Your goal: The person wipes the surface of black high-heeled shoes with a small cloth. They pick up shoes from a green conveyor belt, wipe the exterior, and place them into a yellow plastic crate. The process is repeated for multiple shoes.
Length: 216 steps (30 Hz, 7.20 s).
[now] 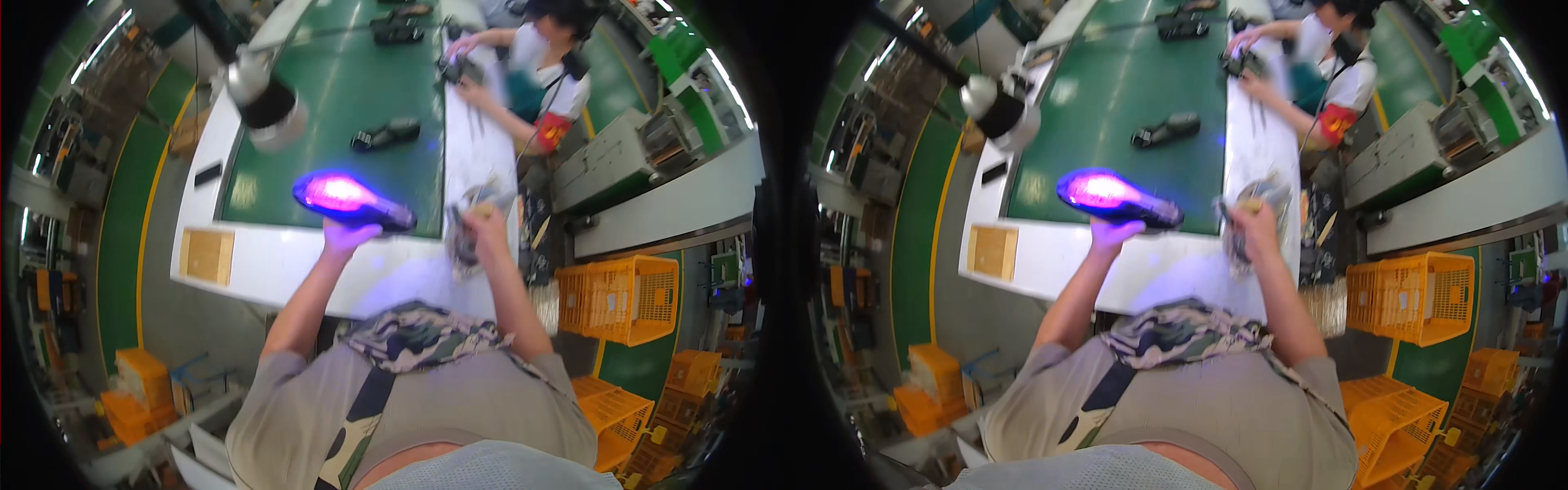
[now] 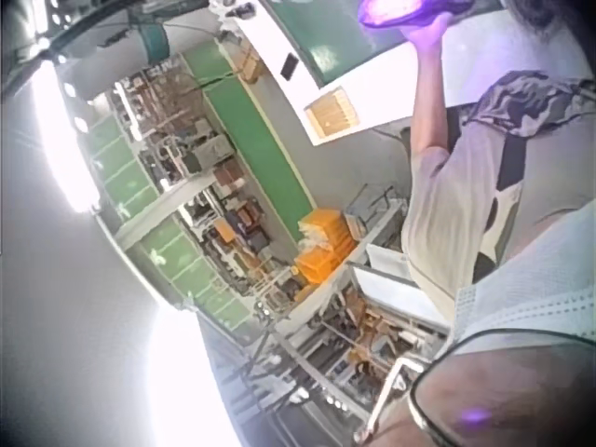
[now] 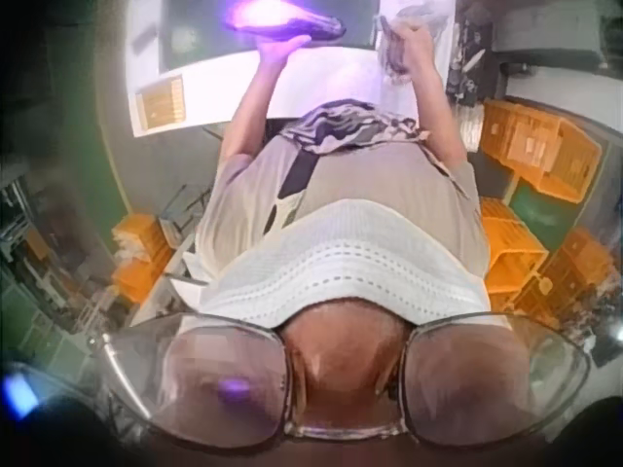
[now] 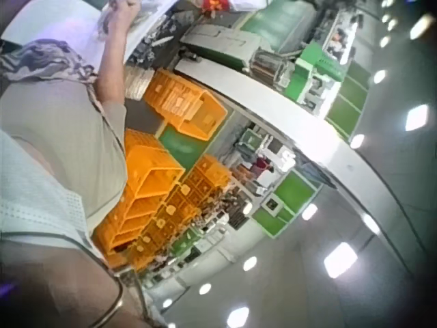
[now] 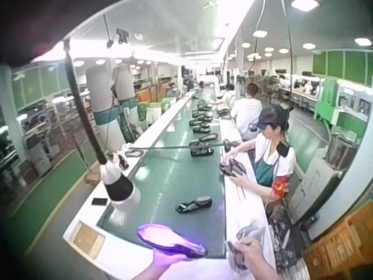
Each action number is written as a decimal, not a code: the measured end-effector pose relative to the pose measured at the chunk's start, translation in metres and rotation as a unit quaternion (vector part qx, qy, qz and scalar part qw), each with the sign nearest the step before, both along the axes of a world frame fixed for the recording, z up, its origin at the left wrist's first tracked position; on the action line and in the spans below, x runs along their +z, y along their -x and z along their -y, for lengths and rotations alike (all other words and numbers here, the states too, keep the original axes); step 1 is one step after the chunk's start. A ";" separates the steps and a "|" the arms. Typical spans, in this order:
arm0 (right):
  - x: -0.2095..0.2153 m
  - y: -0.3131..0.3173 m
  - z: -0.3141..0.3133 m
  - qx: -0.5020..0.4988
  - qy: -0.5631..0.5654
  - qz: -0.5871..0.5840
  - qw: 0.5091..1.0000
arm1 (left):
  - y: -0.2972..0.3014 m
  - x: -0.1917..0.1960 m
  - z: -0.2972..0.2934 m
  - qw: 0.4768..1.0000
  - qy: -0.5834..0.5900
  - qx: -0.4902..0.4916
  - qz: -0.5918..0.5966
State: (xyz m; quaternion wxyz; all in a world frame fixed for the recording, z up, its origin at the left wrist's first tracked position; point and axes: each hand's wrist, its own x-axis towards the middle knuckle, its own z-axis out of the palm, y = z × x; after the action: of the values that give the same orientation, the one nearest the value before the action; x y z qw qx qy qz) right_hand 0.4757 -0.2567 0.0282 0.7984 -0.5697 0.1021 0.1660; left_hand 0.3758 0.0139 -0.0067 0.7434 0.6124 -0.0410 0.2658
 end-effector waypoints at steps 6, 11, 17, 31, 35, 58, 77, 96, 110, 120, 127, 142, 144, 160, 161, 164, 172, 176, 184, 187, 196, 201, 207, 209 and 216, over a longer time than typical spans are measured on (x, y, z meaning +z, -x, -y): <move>0.034 0.001 -0.043 0.212 -0.054 0.146 0.965 | 0.059 0.042 0.008 0.874 -0.476 0.065 -0.073; 0.027 0.008 -0.086 0.293 -0.049 0.161 0.941 | 0.091 0.055 0.020 0.987 -0.042 0.044 -0.151; 0.020 0.023 -0.095 0.317 -0.050 0.148 0.936 | 0.104 0.060 0.021 0.967 -0.205 0.109 -0.100; 0.097 0.035 -0.079 0.423 -0.060 0.236 0.873 | 0.109 0.075 0.046 0.877 -0.419 0.114 -0.207; 0.096 0.027 -0.079 0.416 -0.040 0.312 0.853 | 0.113 0.069 0.042 0.879 -0.361 0.020 -0.309; 0.011 0.097 -0.081 0.560 -0.036 0.361 0.745 | 0.200 0.044 0.060 0.917 0.216 -0.035 -0.334; -0.031 0.194 -0.098 0.598 -0.011 0.086 0.797 | 0.343 -0.041 0.077 0.867 0.438 0.227 -0.068; -0.054 0.365 -0.183 0.667 0.066 -0.001 0.742 | 0.541 -0.091 0.105 0.701 0.404 0.584 -0.064; -0.104 0.324 -0.161 0.643 0.194 -0.020 0.740 | 0.885 -0.176 0.185 0.226 0.305 0.925 -0.027; -0.085 0.232 -0.144 0.580 0.097 -0.042 0.808 | 0.647 -0.181 0.088 0.390 0.427 0.797 -0.173; -0.077 0.110 -0.060 0.438 0.062 -0.031 0.896 | 0.454 -0.152 -0.041 0.655 0.362 0.626 -0.220; -0.057 0.030 0.029 0.183 -0.024 0.017 0.983 | -0.001 -0.134 -0.036 0.849 0.333 0.071 -0.405; -0.060 0.028 0.030 0.160 -0.039 0.038 0.986 | -0.040 -0.149 -0.042 0.866 0.323 0.022 -0.381; -0.085 -0.002 -0.006 0.023 0.020 0.000 1.000 | -0.262 -0.180 -0.044 0.725 0.480 0.074 -0.488; -0.083 -0.004 -0.006 0.013 0.020 0.001 1.000 | -0.271 -0.171 -0.029 0.715 0.496 0.125 -0.477; -0.073 -0.008 -0.012 0.012 0.045 -0.020 0.999 | -0.281 -0.168 -0.018 0.683 0.511 0.250 -0.458; -0.048 -0.014 -0.015 0.056 0.004 0.013 0.998 | -0.218 -0.198 -0.039 0.763 0.531 0.116 -0.350; -0.031 -0.011 -0.006 0.069 -0.017 0.033 0.997 | -0.154 -0.151 -0.068 0.765 0.561 -0.011 -0.316; -0.019 -0.012 0.012 0.095 -0.022 0.072 0.993 | -0.016 -0.048 -0.060 0.881 0.416 -0.134 -0.181; -0.005 -0.011 0.003 0.109 -0.017 0.094 0.989 | 0.013 -0.028 -0.042 0.936 0.300 -0.104 -0.155; 0.002 -0.016 -0.032 0.208 0.009 0.175 0.962 | 0.034 0.057 0.020 0.686 -0.722 0.061 -0.062; 0.040 0.003 -0.059 0.317 -0.070 0.209 0.922 | 0.096 0.053 0.022 0.926 -0.349 0.139 0.043; 0.027 0.019 -0.090 0.363 -0.010 0.270 0.892 | 0.127 0.066 0.030 0.894 -0.414 0.167 0.039; 0.026 0.024 -0.094 0.386 -0.005 0.282 0.878 | 0.134 0.070 0.033 0.884 -0.431 0.177 0.032; 0.038 0.056 -0.094 0.491 -0.142 0.083 0.856 | 0.150 0.069 0.047 0.867 -0.454 0.203 -0.031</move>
State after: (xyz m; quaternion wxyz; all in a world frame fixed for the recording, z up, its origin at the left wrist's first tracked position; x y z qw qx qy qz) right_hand 0.4198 -0.1631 0.0658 0.6912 -0.4379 -0.2819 0.5010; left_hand 0.2260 -0.0331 0.0624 0.3142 0.8849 -0.0091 0.3439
